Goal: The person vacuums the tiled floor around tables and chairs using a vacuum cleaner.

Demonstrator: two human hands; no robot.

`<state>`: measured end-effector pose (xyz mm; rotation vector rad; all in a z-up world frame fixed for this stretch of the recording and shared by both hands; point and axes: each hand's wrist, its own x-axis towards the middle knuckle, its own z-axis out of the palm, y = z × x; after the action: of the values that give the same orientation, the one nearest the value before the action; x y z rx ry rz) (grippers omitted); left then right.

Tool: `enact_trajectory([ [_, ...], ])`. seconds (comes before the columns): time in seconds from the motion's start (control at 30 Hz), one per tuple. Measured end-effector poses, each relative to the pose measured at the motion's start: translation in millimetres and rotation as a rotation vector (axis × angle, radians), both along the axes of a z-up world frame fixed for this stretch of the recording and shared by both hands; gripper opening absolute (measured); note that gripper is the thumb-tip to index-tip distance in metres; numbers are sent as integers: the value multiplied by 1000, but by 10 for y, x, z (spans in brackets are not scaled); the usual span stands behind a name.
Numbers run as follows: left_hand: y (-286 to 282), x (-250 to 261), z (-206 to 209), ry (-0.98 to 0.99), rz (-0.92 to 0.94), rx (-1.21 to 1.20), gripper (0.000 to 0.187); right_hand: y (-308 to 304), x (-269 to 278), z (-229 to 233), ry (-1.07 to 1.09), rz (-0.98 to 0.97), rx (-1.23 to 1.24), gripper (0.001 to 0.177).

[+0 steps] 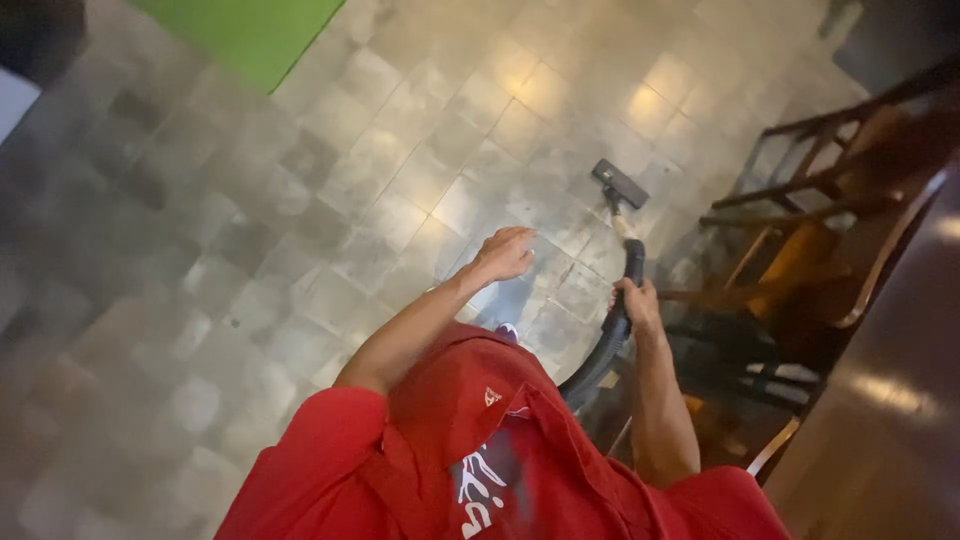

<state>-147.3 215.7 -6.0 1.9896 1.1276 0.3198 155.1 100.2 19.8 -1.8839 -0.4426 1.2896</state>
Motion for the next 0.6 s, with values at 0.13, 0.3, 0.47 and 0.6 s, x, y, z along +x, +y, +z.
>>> enact_trajectory([
  [0.13, 290, -170, 19, -12, -116, 4, 53, -157, -702, 306, 10, -33, -70, 31],
  [0.3, 496, -195, 2, -16, -249, 3, 52, -339, -1325, 695, -37, -50, -127, 30],
  [0.47, 581, -145, -43, -52, -342, 16, 53, -443, -1687, 903, 24, -63, -84, 28],
  [0.6, 655, -137, -81, -35, -350, -18, 52, -324, -1743, 891, 34, -61, -75, 27],
])
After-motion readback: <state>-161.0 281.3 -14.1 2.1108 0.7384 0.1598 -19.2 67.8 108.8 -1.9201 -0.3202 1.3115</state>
